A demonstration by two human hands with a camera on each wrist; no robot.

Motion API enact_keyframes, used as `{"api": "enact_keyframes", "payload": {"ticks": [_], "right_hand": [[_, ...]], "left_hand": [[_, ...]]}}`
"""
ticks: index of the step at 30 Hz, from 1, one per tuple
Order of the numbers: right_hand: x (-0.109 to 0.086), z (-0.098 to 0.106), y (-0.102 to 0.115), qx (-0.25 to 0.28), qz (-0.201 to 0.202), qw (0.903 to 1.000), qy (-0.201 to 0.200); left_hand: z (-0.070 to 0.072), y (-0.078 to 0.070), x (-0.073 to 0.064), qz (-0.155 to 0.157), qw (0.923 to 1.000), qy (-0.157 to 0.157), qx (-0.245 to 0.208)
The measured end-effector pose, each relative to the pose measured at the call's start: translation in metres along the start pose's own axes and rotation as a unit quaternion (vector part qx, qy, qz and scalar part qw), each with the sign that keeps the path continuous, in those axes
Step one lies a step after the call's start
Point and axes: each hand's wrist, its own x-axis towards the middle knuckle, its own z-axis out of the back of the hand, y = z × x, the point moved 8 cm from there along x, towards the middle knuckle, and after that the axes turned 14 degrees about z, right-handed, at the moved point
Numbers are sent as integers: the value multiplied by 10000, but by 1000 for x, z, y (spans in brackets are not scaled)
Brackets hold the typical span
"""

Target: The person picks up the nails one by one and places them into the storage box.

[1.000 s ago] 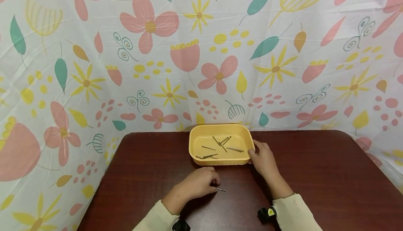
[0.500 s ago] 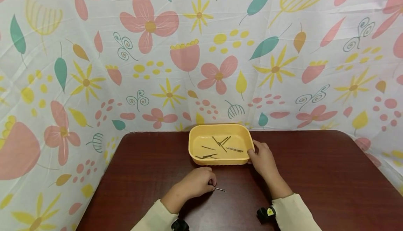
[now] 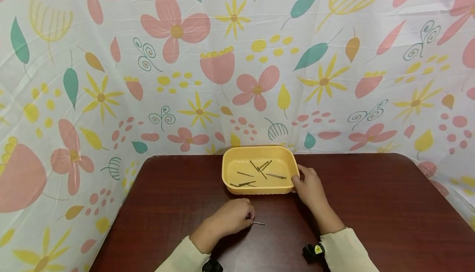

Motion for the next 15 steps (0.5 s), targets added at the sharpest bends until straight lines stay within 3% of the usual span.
{"api": "enact_keyframes", "payload": {"ticks": [10, 15], "right_hand": [[0, 0, 0, 65, 28, 10000, -31], [0, -1, 0, 70, -3, 10000, -2]], "left_hand": [[-2, -2, -2, 112, 9996, 219, -166], [0, -4, -3, 69, 9998, 172, -98]]}}
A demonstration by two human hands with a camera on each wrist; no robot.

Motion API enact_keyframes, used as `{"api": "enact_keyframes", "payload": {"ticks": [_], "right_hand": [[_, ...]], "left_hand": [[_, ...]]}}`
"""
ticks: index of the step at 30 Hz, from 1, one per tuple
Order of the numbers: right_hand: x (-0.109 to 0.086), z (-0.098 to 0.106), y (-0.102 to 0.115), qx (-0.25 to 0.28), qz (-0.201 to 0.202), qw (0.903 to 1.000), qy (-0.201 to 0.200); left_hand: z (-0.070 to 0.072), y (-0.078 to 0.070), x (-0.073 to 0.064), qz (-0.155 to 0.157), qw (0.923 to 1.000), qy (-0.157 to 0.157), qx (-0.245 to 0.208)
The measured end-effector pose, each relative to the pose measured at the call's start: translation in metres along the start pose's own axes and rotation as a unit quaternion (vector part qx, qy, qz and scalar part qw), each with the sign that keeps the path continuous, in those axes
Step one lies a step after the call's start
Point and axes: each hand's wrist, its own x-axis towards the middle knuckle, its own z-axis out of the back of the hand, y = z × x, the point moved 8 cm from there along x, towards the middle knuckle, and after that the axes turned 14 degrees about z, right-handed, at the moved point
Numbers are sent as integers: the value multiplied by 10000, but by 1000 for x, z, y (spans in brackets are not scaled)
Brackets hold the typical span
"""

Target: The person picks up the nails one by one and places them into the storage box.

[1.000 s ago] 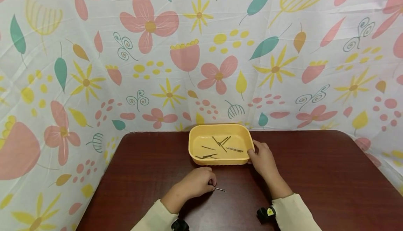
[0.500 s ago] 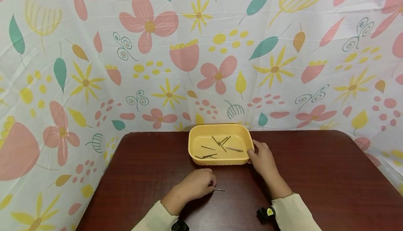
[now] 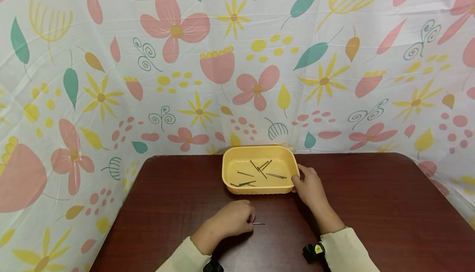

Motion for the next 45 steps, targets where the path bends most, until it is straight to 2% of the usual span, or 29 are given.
{"api": "enact_keyframes", "payload": {"ticks": [10, 19, 31, 38, 45], "right_hand": [[0, 1, 1, -116, 13, 9999, 5], [1, 1, 0, -41, 17, 10000, -16], [1, 0, -1, -51, 9, 10000, 41], [1, -1, -2, 44, -2, 10000, 14], [0, 0, -1, -21, -26, 10000, 3]], "left_hand": [[1, -1, -2, 118, 9998, -10, 132], [2, 0, -1, 36, 10000, -16, 31], [3, 4, 0, 121, 9997, 121, -201], [14, 4, -1, 112, 9991, -33, -414], [19, 7, 1, 133, 9971, -105, -740]]}}
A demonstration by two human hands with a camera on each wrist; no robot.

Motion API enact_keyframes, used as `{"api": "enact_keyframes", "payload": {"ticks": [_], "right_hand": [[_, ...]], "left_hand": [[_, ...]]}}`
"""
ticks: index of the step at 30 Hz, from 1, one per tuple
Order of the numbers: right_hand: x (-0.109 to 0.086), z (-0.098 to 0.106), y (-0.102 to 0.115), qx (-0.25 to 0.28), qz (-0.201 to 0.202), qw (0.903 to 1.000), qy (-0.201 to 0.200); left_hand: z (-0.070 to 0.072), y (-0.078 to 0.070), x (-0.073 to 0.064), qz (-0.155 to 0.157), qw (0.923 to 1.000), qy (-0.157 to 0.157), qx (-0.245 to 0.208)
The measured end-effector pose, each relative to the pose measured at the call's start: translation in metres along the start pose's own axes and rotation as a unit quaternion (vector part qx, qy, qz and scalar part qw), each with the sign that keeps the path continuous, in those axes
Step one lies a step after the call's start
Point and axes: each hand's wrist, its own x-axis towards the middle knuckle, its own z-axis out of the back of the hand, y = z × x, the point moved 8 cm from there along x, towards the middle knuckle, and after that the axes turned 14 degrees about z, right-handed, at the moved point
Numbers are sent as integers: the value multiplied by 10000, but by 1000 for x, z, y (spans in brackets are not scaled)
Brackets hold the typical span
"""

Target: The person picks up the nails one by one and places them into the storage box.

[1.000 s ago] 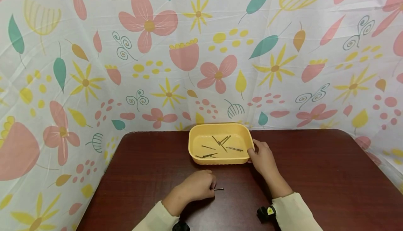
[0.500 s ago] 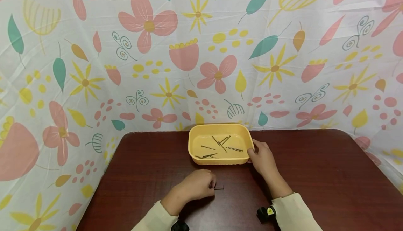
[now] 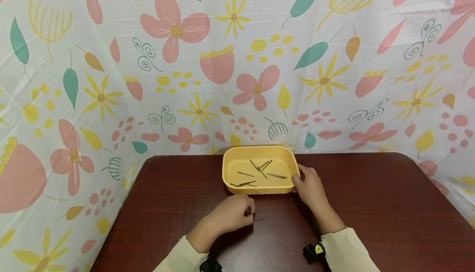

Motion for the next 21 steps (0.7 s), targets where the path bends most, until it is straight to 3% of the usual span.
{"api": "enact_keyframes", "payload": {"ticks": [14, 21], "right_hand": [[0, 0, -1, -52, -10, 10000, 30], [0, 0, 0, -34, -1, 10000, 6]], "left_hand": [[15, 5, 0, 118, 9982, -363, -455], [33, 6, 3, 104, 9942, -838, -663]]}}
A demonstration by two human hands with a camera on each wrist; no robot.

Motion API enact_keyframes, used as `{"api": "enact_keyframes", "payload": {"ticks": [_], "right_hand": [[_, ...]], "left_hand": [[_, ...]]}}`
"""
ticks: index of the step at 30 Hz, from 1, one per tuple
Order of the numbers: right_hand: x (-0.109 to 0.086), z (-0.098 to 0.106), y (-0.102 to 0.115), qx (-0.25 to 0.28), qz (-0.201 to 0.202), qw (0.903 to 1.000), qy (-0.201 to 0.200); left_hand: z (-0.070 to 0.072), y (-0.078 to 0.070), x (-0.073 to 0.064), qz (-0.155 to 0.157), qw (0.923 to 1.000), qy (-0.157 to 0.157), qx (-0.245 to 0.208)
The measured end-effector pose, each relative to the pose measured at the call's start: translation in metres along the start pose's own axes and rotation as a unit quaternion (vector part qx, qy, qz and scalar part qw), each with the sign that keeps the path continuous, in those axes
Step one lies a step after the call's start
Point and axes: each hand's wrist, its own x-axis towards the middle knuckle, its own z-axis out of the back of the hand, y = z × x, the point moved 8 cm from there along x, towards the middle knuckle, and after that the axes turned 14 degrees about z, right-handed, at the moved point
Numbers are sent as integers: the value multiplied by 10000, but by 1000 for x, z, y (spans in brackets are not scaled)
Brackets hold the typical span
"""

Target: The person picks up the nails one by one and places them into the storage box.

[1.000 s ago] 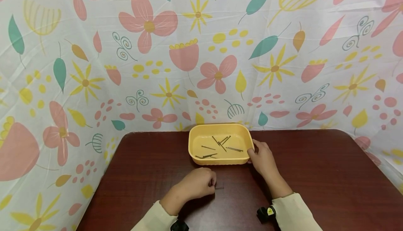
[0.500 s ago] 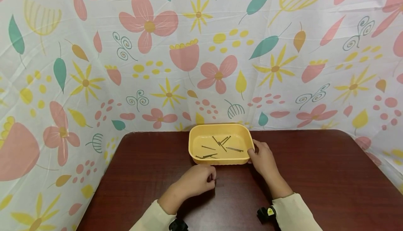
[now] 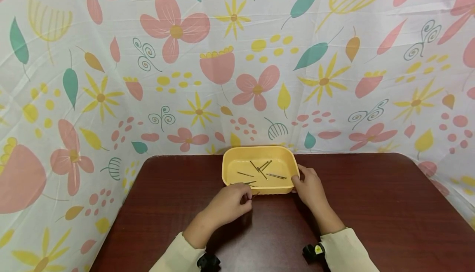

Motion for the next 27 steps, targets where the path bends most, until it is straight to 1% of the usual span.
{"api": "enact_keyframes", "payload": {"ticks": [3, 7, 13, 18, 23, 27], "right_hand": [[0, 0, 0, 33, -4, 10000, -9], [1, 0, 0, 59, -13, 10000, -20], [-1, 1, 0, 36, -39, 10000, 6], [-1, 0, 0, -6, -30, 10000, 29], [0, 1, 1, -23, -7, 10000, 4], [0, 1, 0, -21, -28, 10000, 12]], "left_hand": [[8, -2, 4, -45, 9997, -199, -129], [19, -5, 10, -18, 9986, -381, -369], [32, -4, 21, 274, 9952, -735, -579], [36, -2, 30, 523, 9912, -989, -709], [35, 0, 39, 568, 9875, -1208, -834], [32, 2, 45, 669, 9857, -1269, -879]]}}
